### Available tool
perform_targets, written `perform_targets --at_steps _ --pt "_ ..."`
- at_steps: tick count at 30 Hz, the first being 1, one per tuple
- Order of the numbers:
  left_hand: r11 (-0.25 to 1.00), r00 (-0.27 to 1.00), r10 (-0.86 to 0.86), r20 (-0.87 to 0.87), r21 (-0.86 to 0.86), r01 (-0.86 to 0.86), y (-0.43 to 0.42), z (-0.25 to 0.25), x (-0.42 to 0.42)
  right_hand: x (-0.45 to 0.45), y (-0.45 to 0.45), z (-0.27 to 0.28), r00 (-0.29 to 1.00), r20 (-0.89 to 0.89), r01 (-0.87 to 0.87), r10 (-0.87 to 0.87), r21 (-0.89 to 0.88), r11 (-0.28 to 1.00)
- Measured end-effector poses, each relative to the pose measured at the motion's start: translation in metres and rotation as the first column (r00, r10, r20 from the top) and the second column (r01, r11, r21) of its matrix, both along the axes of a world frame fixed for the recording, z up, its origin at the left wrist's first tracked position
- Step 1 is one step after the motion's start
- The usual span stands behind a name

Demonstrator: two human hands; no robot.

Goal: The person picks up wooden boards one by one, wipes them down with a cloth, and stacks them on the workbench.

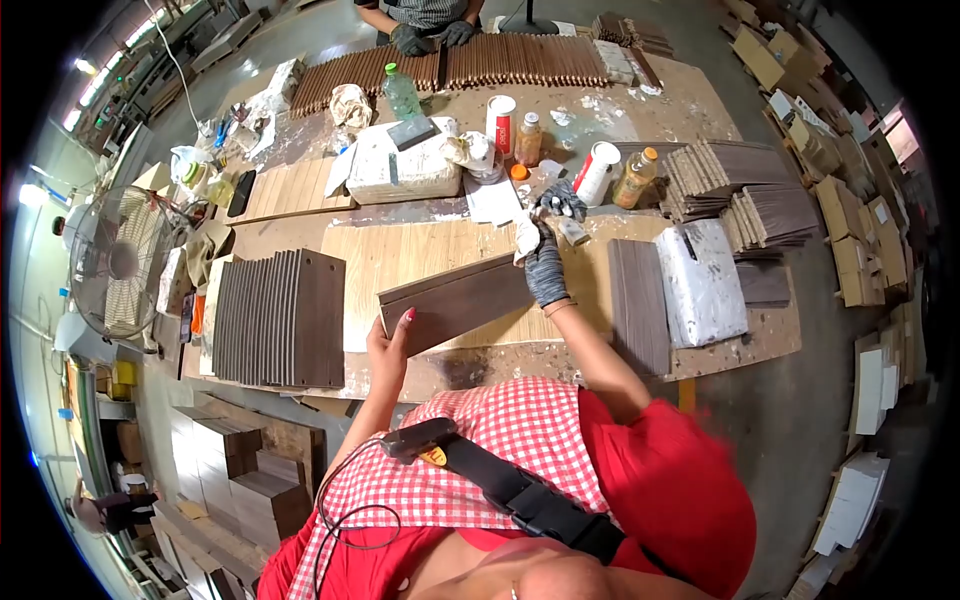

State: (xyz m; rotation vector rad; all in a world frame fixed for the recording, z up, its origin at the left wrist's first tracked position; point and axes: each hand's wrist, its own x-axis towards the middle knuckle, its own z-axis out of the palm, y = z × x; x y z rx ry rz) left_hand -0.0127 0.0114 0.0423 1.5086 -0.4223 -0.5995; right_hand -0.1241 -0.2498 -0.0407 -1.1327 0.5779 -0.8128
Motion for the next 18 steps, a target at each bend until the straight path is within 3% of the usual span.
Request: perform_targets --at_steps 1,2,3,4,6,7,8,9,10,11,13,14,15,16,17,18 --pt "0.999 0.998 -0.013 0.056 -0.037 0.016 0.0 0.001 -0.001 0.007 0.006 0.007 0.986 -0.05 0.136 -0.162 -0.33 0.934" --pt "0.997 0.993 -0.028 0.111 -0.069 0.036 0.0 0.001 -0.002 0.014 0.015 0.018 0.943 -0.048 0.229 -0.329 -0.623 0.748" --pt "0.997 0.993 -0.039 0.108 -0.061 0.045 0.001 -0.001 -0.003 0.016 0.035 0.045 0.993 0.115 0.014 0.001 -0.132 0.991" --pt "0.998 0.982 -0.05 0.181 -0.037 0.058 0.002 -0.006 -0.001 0.019 0.047 0.061 0.981 -0.068 -0.193 0.183 -0.186 0.964" --pt "0.996 0.965 -0.085 0.247 -0.004 0.088 0.006 -0.021 0.005 0.027 0.095 0.096 0.918 0.119 -0.296 0.377 -0.424 0.856" --pt "0.991 0.955 -0.136 0.264 0.035 0.132 0.011 -0.033 0.012 0.034 0.117 0.093 0.856 0.232 -0.371 0.461 -0.345 0.862" --pt "0.983 0.942 -0.184 0.28 0.071 0.171 0.014 -0.035 0.015 0.028 0.125 0.122 0.991 -0.129 -0.133 0.038 -0.907 0.398" --pt "0.968 0.871 -0.245 0.426 0.063 0.241 0.018 -0.036 0.016 0.027 0.128 0.119 0.943 -0.333 -0.307 0.012 -0.853 0.422" --pt "0.967 0.87 -0.249 0.426 0.064 0.245 0.015 -0.029 0.014 0.027 0.129 0.112 0.854 -0.52 -0.463 -0.006 -0.764 0.449" --pt "0.977 0.877 -0.213 0.432 0.071 0.202 0.012 -0.022 0.01 0.026 0.124 0.105 0.853 -0.521 -0.463 -0.006 -0.764 0.45" --pt "0.983 0.883 -0.184 0.432 0.09 0.161 0.01 -0.013 0.003 0.016 0.107 0.075 0.974 -0.175 -0.128 -0.146 -0.949 0.287" --pt "0.982 0.882 -0.186 0.433 0.097 0.16 0.012 -0.013 0.004 0.018 0.091 0.039 0.956 -0.183 -0.102 -0.228 -0.94 0.325" --pt "0.981 0.877 -0.19 0.442 0.123 0.15 0.015 -0.015 0.004 -0.002 0.082 0.06 0.927 -0.318 -0.321 0.196 -0.409 0.854" --pt "0.979 0.872 -0.191 0.451 0.148 0.138 0.017 -0.018 0.004 0.001 0.06 0.03 0.962 -0.134 0.015 -0.236 -0.842 0.54" --pt "0.978 0.873 -0.195 0.447 0.155 0.139 0.02 -0.022 0.004 -0.011 0.041 0.018 0.99 -0.1 -0.12 0.098 -0.241 0.963" --pt "0.978 0.872 -0.195 0.449 0.16 0.137 0.021 -0.02 0.002 -0.014 0.004 -0.047 0.983 -0.122 0.028 -0.137 -0.64 0.768"
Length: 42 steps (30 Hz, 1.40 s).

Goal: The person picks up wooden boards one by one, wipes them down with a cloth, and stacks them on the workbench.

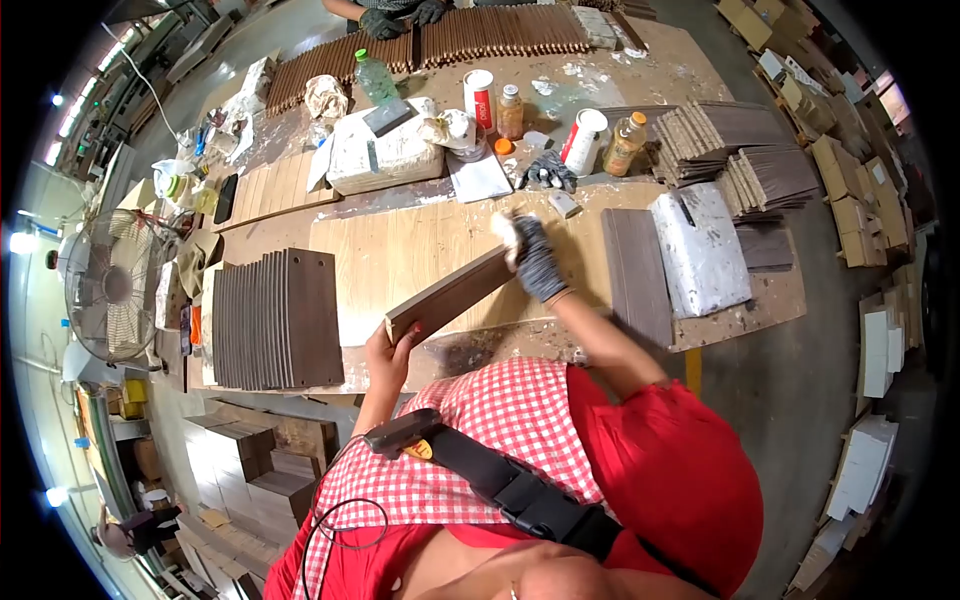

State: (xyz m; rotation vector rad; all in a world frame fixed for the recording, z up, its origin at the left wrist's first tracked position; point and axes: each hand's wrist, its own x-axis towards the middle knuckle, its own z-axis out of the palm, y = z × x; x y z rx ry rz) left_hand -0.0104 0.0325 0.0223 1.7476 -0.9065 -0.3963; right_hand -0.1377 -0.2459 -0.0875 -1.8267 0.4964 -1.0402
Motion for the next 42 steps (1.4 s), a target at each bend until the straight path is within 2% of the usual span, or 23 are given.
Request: perform_targets --at_steps 1,2,3,4,7,10,13,14,15,16,18,20,21,24,25,26,27,28,29,32,36,40,42 --pt "1.0 1.0 -0.006 -0.028 -0.024 0.005 -0.003 0.004 -0.003 -0.021 0.002 0.036 0.998 -0.061 0.024 -0.001 0.379 0.925" --pt "0.999 0.998 -0.015 -0.054 -0.052 0.012 -0.006 0.007 -0.003 -0.035 -0.012 0.028 0.903 -0.368 0.251 -0.222 0.032 0.967" --pt "0.999 0.998 -0.023 -0.054 -0.05 0.021 -0.006 0.001 0.003 -0.043 -0.042 -0.023 0.862 -0.251 0.297 -0.441 -0.454 0.84" --pt "0.998 0.998 -0.026 -0.05 -0.059 0.023 -0.01 0.004 0.004 -0.059 -0.045 -0.027 0.864 -0.431 0.272 -0.262 -0.041 0.962" --pt "0.968 0.899 0.173 -0.403 -0.102 -0.231 -0.014 0.013 0.005 -0.079 -0.01 -0.019 0.968 -0.06 0.247 -0.244 0.41 0.878" --pt "0.924 0.67 0.079 -0.738 -0.199 -0.328 -0.016 0.002 0.009 -0.088 0.042 -0.004 0.989 0.012 0.068 -0.148 0.85 0.522" --pt "0.932 0.432 -0.027 -0.901 -0.179 -0.316 -0.027 -0.009 0.01 -0.098 0.099 0.062 0.965 -0.089 -0.182 0.246 0.45 0.874" --pt "0.943 0.423 -0.045 -0.905 -0.178 -0.28 -0.031 -0.01 0.006 -0.106 0.11 0.037 0.772 -0.609 -0.051 0.18 0.224 0.973" --pt "0.952 0.48 -0.062 -0.875 -0.197 -0.235 -0.034 -0.012 0.001 -0.103 0.11 -0.015 0.778 -0.603 -0.185 0.174 0.044 0.982" --pt "0.959 0.531 -0.091 -0.842 -0.218 -0.182 -0.039 -0.014 -0.005 -0.091 0.118 -0.034 0.939 -0.338 0.073 -0.059 0.029 0.997" --pt "0.982 0.53 -0.136 -0.837 -0.186 -0.04 -0.045 -0.002 -0.02 -0.082 0.114 0.024 0.959 -0.25 0.237 -0.131 0.46 0.856" --pt "0.978 0.649 -0.199 -0.734 -0.108 0.178 -0.047 -0.018 -0.01 -0.084 0.099 0.043 0.956 0.067 0.028 -0.285 0.948 0.317" --pt "0.936 0.652 -0.239 -0.719 0.009 0.352 -0.047 -0.021 0.004 -0.095 0.091 0.057 0.947 0.152 -0.057 -0.283 0.946 0.319" --pt "0.824 0.71 -0.332 -0.622 0.176 0.539 -0.06 0.001 0.014 -0.141 0.048 0.067 0.906 0.361 -0.209 -0.221 0.835 0.51" --pt "0.825 0.724 -0.32 -0.611 0.196 0.53 -0.058 0.002 0.019 -0.166 0.033 0.069 0.975 -0.011 0.211 -0.223 0.373 0.903" --pt "0.826 0.738 -0.308 -0.6 0.217 0.52 -0.056 0.002 0.026 -0.175 0.043 0.149 0.886 -0.324 0.437 -0.332 0.341 0.833" --pt "0.83 0.744 -0.314 -0.59 0.21 0.517 -0.052 0.002 0.036 -0.214 -0.008 0.09 0.822 -0.493 0.32 -0.283 -0.011 0.947" --pt "0.846 0.752 -0.314 -0.58 0.19 0.499 -0.05 -0.004 0.048 -0.235 -0.018 0.097 0.963 -0.262 0.176 -0.068 0.416 0.892" --pt "0.869 0.793 -0.309 -0.525 0.184 0.46 -0.046 -0.013 0.06 -0.234 -0.007 0.157 0.922 -0.383 0.281 -0.051 0.574 0.769" --pt "0.927 0.894 -0.245 -0.375 0.18 0.33 -0.035 -0.021 0.087 -0.27 -0.056 0.155 0.583 -0.808 0.307 0.089 0.321 0.896" --pt "0.969 0.918 -0.137 -0.373 0.142 0.203 -0.018 -0.017 0.107 -0.28 -0.101 0.129 0.254 -0.964 0.1 0.075 0.103 0.99" --pt "0.995 0.953 -0.002 -0.303 0.092 0.031 0.003 -0.008 0.117 -0.286 -0.158 0.082 0.073 -0.997 -0.345 0.002 -0.023 0.938" --pt "0.999 0.943 -0.02 -0.332 -0.032 0.01 0.022 -0.044 0.151 -0.268 -0.16 0.091 0.066 -0.994 -0.207 -0.087 -0.099 0.973"
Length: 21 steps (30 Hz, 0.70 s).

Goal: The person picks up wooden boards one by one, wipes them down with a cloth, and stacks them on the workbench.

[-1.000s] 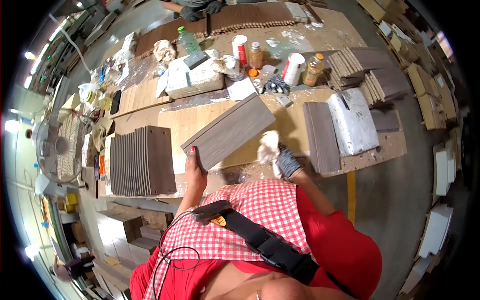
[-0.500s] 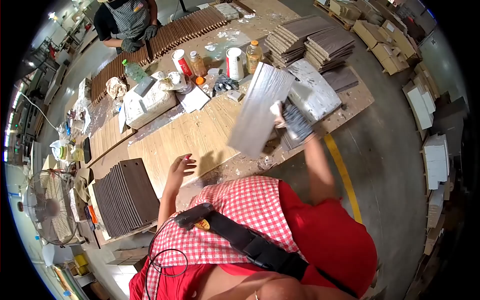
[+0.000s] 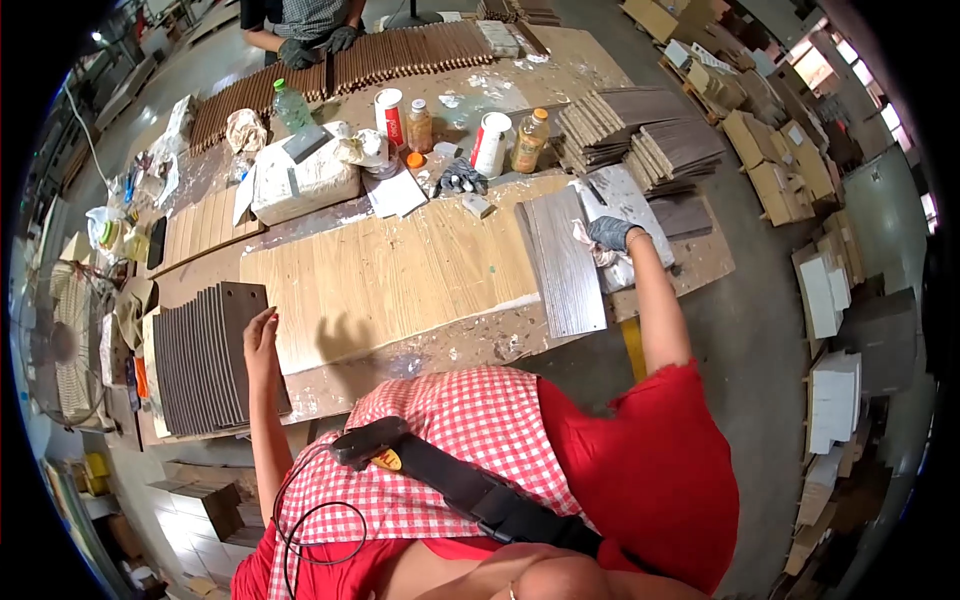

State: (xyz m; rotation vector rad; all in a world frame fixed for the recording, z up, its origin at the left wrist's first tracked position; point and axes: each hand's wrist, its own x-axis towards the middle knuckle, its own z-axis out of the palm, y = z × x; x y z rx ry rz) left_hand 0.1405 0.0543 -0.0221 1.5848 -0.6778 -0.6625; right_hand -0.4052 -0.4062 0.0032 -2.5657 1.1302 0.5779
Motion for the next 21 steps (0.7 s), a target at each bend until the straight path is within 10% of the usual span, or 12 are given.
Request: perform_targets --at_steps 6,8,16,21 --pt "0.883 0.789 0.077 0.61 0.326 -0.338 0.042 0.055 -0.014 0.043 0.009 0.023 0.955 -0.028 0.275 -0.296 -0.296 0.915" --pt "0.816 0.534 0.084 0.841 0.249 -0.521 0.062 0.047 -0.006 0.055 0.019 0.029 0.937 -0.034 0.318 -0.347 -0.324 0.891" --pt "0.6 0.416 -0.14 0.898 0.411 -0.686 0.094 0.015 -0.027 0.117 0.108 0.055 0.902 -0.201 0.379 -0.382 -0.054 0.924" --pt "0.535 0.35 -0.299 0.888 0.459 -0.709 0.087 0.014 -0.044 0.117 0.103 -0.01 0.799 -0.135 0.559 -0.586 -0.191 0.807"
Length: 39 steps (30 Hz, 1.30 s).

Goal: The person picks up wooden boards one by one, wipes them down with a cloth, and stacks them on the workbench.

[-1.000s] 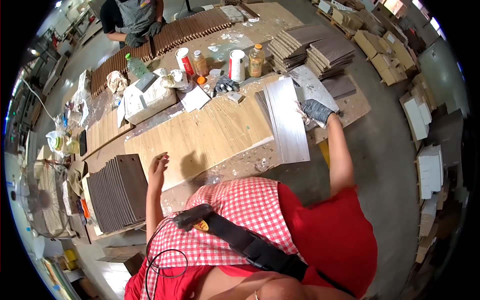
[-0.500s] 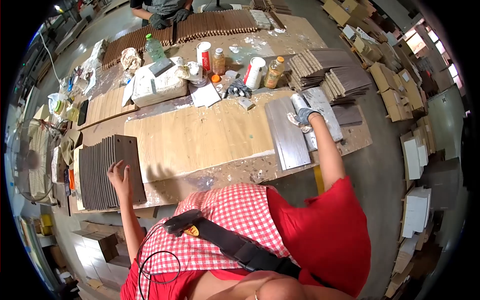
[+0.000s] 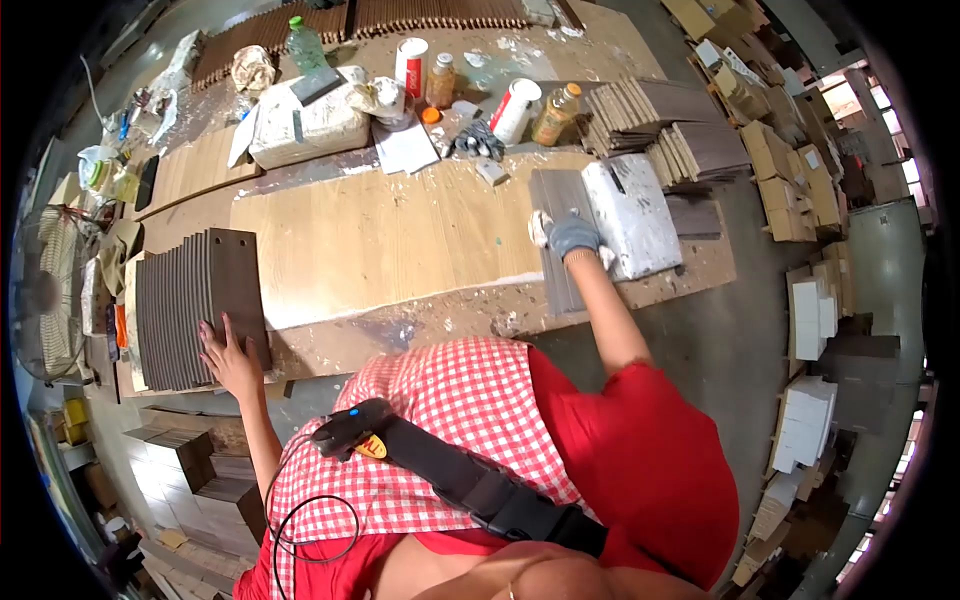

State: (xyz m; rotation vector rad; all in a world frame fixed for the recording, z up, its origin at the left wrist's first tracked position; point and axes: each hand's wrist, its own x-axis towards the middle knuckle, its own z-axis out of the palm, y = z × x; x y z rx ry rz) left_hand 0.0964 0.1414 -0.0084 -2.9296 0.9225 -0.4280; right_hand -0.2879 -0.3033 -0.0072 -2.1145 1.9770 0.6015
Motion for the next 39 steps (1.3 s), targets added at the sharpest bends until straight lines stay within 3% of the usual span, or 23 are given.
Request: perform_targets --at_steps 4,7,16,21,23,24,25,26,27,28,29,30,31,32,33,35,36,37,39 --pt "0.999 0.998 0.027 -0.062 -0.017 -0.028 -0.004 0.001 -0.001 -0.016 -0.038 -0.058 0.998 -0.003 -0.066 0.066 -0.009 0.998" --pt "1.0 0.999 -0.001 -0.052 -0.027 0.0 0.0 -0.003 0.002 0.001 -0.022 -0.023 1.0 0.004 -0.028 0.028 -0.005 1.0" --pt "0.999 0.99 -0.047 -0.134 -0.012 0.046 0.005 0.008 -0.002 0.007 -0.005 -0.01 0.997 0.02 -0.071 0.07 0.078 0.994" --pt "0.991 0.98 -0.117 -0.158 -0.086 0.105 0.002 0.023 -0.011 -0.003 0.002 -0.009 0.988 0.153 -0.045 0.036 0.055 0.997" --pt "0.982 0.968 -0.148 -0.204 -0.147 0.119 -0.003 0.03 -0.018 -0.032 -0.027 -0.043 0.935 0.187 -0.325 0.301 0.117 0.938" --pt "0.978 0.962 -0.157 -0.222 -0.173 0.119 -0.004 0.031 -0.019 -0.039 -0.035 -0.045 0.888 0.46 -0.113 0.023 0.169 0.979" --pt "0.974 0.957 -0.163 -0.242 -0.196 0.116 -0.004 0.032 -0.02 -0.041 -0.041 -0.047 0.703 0.664 0.07 -0.255 0.292 0.954" --pt "0.963 0.948 -0.164 -0.274 -0.254 0.093 -0.008 0.04 -0.025 -0.039 -0.047 -0.049 0.707 0.669 0.039 -0.228 0.285 0.958" --pt "0.909 0.919 -0.208 -0.334 -0.414 0.055 -0.011 0.051 -0.032 -0.037 -0.052 -0.052 0.457 0.884 0.105 -0.102 0.06 0.993" --pt "0.896 0.915 -0.166 -0.368 -0.444 -0.016 -0.014 0.054 -0.034 -0.036 -0.054 -0.055 0.173 0.981 0.239 0.085 -0.126 0.963" --pt "0.878 0.906 -0.128 -0.402 -0.471 -0.085 -0.013 0.056 -0.035 -0.032 -0.046 -0.05 -0.098 0.946 0.415 0.308 -0.243 0.877" --pt "0.877 0.91 -0.114 -0.398 -0.472 -0.096 -0.008 0.048 -0.032 -0.041 -0.034 -0.042 0.483 0.786 0.389 0.387 -0.588 0.709" --pt "0.853 0.933 -0.12 -0.34 -0.516 -0.078 -0.005 0.032 -0.026 -0.041 -0.014 -0.025 0.708 0.573 0.21 0.413 -0.729 0.652" --pt "0.827 0.952 -0.126 -0.279 -0.56 -0.055 -0.003 0.025 -0.021 -0.047 -0.008 -0.046 0.822 0.396 0.071 0.408 -0.783 0.618" --pt "0.822 0.955 -0.119 -0.271 -0.567 -0.059 -0.003 0.027 -0.019 -0.052 -0.005 -0.068 0.899 0.199 -0.075 0.391 -0.808 0.584" --pt "0.924 0.848 0.049 -0.527 -0.298 -0.238 -0.005 0.03 -0.016 -0.055 0.025 -0.066 0.898 0.103 -0.176 0.427 -0.806 0.565" --pt "0.844 0.917 -0.07 -0.392 -0.514 -0.155 -0.005 0.023 -0.019 -0.051 0.033 -0.058 0.891 0.005 -0.275 0.454 -0.79 0.548" --pt "0.844 0.92 -0.067 -0.387 -0.514 -0.155 -0.004 0.021 -0.019 -0.047 0.034 -0.053 0.889 0.011 -0.272 0.457 -0.791 0.548" --pt "0.817 0.931 -0.042 -0.362 -0.549 -0.177 -0.005 0.018 -0.018 -0.048 0.04 -0.047 0.968 0.161 -0.081 0.193 -0.526 0.846"
